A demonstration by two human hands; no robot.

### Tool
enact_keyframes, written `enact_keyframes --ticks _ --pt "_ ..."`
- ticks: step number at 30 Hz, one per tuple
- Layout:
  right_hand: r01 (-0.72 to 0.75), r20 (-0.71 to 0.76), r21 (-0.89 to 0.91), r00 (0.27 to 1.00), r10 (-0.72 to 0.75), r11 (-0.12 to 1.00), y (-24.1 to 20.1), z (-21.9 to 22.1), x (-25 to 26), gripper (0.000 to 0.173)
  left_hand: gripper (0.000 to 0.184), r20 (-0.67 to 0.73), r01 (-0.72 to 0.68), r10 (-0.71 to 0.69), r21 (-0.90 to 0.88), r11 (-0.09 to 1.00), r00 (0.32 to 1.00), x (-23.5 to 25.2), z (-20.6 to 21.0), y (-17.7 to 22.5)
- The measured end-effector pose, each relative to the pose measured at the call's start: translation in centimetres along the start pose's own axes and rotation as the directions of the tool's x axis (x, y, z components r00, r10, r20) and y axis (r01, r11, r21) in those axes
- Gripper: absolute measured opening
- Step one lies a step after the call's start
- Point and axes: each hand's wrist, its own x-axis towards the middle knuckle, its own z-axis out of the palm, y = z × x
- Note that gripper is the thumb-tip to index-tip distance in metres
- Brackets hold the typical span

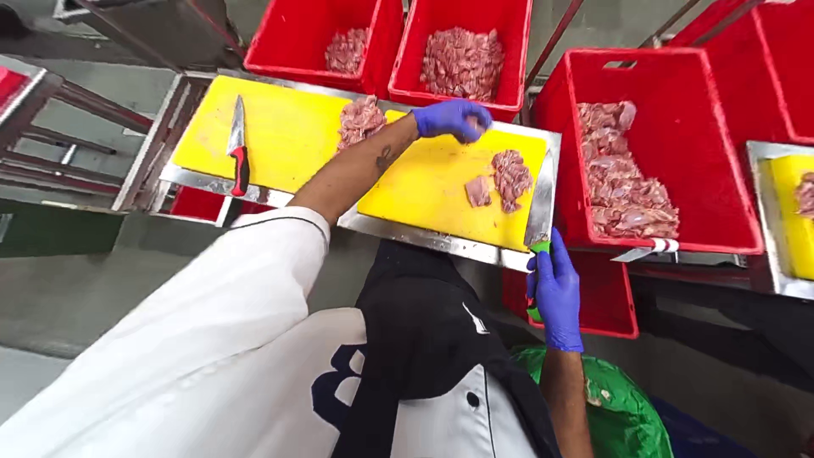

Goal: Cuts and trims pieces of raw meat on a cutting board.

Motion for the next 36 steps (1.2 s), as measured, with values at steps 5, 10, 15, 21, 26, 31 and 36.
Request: enact_keyframes --ticks 5,10,15,21,26,31,36 --pt "0.004 -0.010 -0.002 1.000 -0.004 1.000 0.5 -0.3 -0.5 0.052 0.034 -0.478 0.137 0.015 0.280 0.950 0.878 5.2 1.2 -1.7" --pt "-0.017 0.007 -0.045 1.000 0.018 0.999 0.8 -0.3 -0.4 0.052 0.029 0.453 -0.483 0.253 0.517 0.706 0.855 1.8 9.3 -1.7" --pt "-0.031 0.103 -0.211 0.993 0.054 0.977 1.8 0.2 -0.4 0.051 0.022 0.558 -0.543 0.179 0.601 0.586 0.810 0.9 10.1 -2.6" --pt "0.042 0.266 -0.403 0.961 0.073 0.914 2.5 2.1 -1.2 0.050 0.018 0.580 -0.613 0.258 0.575 0.542 0.773 -2.9 9.3 -4.3" --pt "0.132 0.341 -0.480 0.939 0.045 0.867 1.7 3.0 -1.4 0.049 0.018 0.248 -0.540 0.499 0.579 0.611 0.830 -6.3 9.5 -6.4" --pt "0.201 0.415 -0.560 0.908 0.063 0.804 0.1 2.1 -2.4 0.051 0.014 -0.241 -0.339 0.447 0.383 0.859 0.861 -8.6 12.7 -8.9" --pt "0.208 0.432 -0.579 0.898 0.081 0.789 -0.6 5.4 1.0 0.053 0.016 -0.321 -0.243 0.366 0.363 0.899 0.873 -8.5 14.1 -9.0"
